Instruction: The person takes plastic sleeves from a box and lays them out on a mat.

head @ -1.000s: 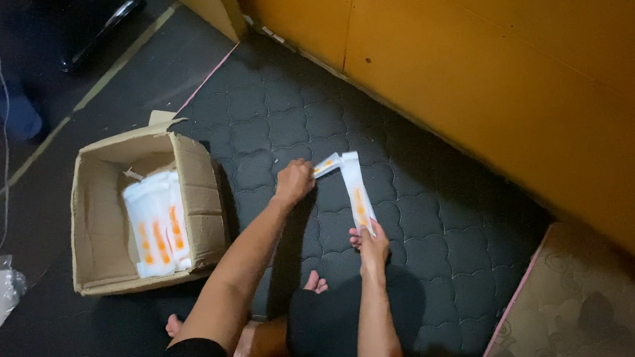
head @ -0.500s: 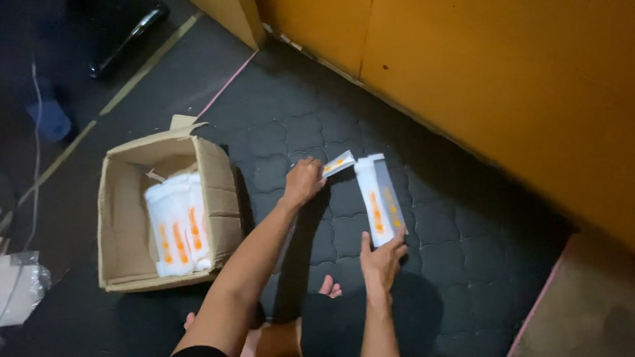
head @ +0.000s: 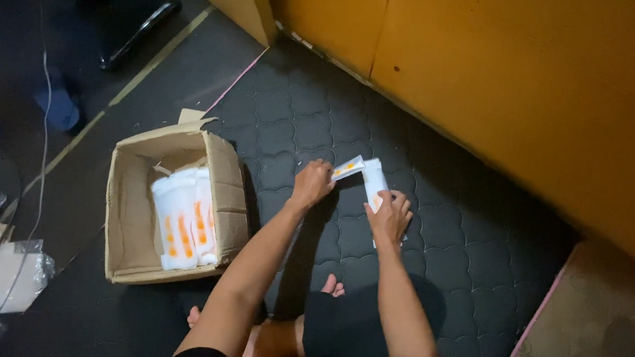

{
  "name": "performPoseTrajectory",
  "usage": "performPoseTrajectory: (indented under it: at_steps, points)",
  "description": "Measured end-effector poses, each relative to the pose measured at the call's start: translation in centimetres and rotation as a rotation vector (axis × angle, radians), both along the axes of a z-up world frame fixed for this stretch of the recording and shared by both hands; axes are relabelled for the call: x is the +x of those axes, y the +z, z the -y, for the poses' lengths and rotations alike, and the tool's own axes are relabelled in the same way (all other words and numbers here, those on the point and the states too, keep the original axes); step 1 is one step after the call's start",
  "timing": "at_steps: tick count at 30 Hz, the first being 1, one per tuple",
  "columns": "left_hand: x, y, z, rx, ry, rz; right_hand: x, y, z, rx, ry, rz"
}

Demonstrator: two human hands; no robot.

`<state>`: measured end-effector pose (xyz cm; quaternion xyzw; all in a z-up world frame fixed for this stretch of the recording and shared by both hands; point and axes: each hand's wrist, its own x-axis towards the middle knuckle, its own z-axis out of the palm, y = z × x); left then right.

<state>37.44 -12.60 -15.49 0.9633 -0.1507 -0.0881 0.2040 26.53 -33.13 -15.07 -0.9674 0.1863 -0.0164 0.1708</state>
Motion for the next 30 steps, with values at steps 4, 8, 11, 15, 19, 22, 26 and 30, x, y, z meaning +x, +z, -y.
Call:
performPoseTrajectory:
  at_steps: [4, 8, 11, 15, 19, 22, 26, 30]
  points:
    - [0.1, 0.2, 0.3, 0.035, -0.019, 0.001, 0.4, 1.3, -0.1, 0.057, -0.001, -0.034]
    - [0.0, 0.7, 0.7, 0.024, -0.037, 0.019, 0.3, 2.1, -0.1, 0.131, -0.046, -0.076]
    - [-0.1, 1.0, 1.2, 0.019, -0.043, 0.030, 0.3, 1.8, -0.1, 0.104, -0.040, -0.057]
    - [-0.1, 0.6, 1.9, 0.076, -0.064, 0.065, 0.6, 1.2, 0.1, 0.111, -0.056, -0.066]
    - [-0.5, 0.7, 1.9, 0.083, -0.065, 0.075, 0.7, 1.3, -0.1, 0.084, -0.033, -0.052]
    - [-0.4, 0.6, 2.2, 0.105, -0.082, 0.082, 0.7, 1.4, -0.2, 0.042, -0.033, -0.049]
    - [0.1, 0.0, 3.0, 0.150, -0.072, 0.133, 0.6, 1.1, 0.1, 0.055, -0.045, -0.021]
    - [0.1, 1.0, 4.3, 0.182, -0.084, 0.160, 0.6, 1.1, 0.2, 0.063, -0.043, -0.058]
